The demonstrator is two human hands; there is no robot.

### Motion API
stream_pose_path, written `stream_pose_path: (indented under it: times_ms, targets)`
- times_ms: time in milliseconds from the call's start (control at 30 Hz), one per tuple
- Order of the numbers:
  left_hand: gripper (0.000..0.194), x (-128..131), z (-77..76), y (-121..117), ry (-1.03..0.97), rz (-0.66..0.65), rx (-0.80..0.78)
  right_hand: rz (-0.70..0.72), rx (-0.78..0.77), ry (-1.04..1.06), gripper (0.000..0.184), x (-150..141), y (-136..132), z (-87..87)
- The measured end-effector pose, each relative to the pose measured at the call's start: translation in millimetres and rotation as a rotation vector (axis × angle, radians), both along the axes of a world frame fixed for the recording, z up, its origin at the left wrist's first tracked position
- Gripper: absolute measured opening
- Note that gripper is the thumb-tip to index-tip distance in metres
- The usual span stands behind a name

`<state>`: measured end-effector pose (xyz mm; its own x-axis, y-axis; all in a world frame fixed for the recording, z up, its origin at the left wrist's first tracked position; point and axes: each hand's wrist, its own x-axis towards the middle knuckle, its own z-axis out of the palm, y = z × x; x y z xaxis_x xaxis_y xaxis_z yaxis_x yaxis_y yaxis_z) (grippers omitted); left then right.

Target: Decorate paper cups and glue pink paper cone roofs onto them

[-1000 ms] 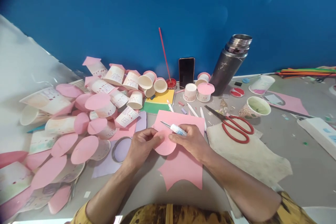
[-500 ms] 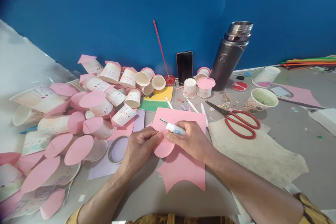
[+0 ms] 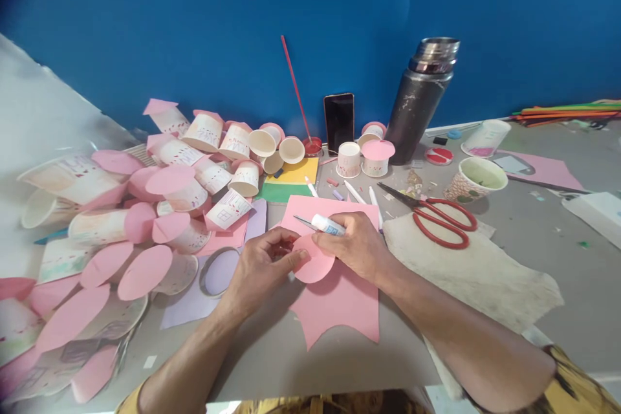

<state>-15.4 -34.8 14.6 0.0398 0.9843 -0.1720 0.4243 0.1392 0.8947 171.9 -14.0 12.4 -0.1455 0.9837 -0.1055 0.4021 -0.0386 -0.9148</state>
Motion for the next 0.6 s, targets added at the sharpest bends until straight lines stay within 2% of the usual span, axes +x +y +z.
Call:
stream_pose_path:
  times_ms: [100, 233, 400, 600]
  targets:
    - [0.014, -0.1, -0.5, 0.1, -0.014, 0.015, -0.028, 0.008, 0.002, 0.011, 0.037, -0.2, -0.5, -1.1]
    - [0.022, -0.6, -3.2, -0.9, -0.017, 0.012, -0.035, 0.031, 0.028, 0.010, 0.036, 0.5, -0.9, -3.1]
    - [0.024, -0.3, -2.9, -2.7, -0.003, -0.040, -0.030, 0.111, 0.046, 0.011, 0.039, 1.9, -0.1, -4.4]
    - [0.021, 1.5, -0.1, -4.5, 0.042, -0.076, -0.039, 0.103, 0.030, -0.046, 0.038, 0.3, -0.6, -3.8]
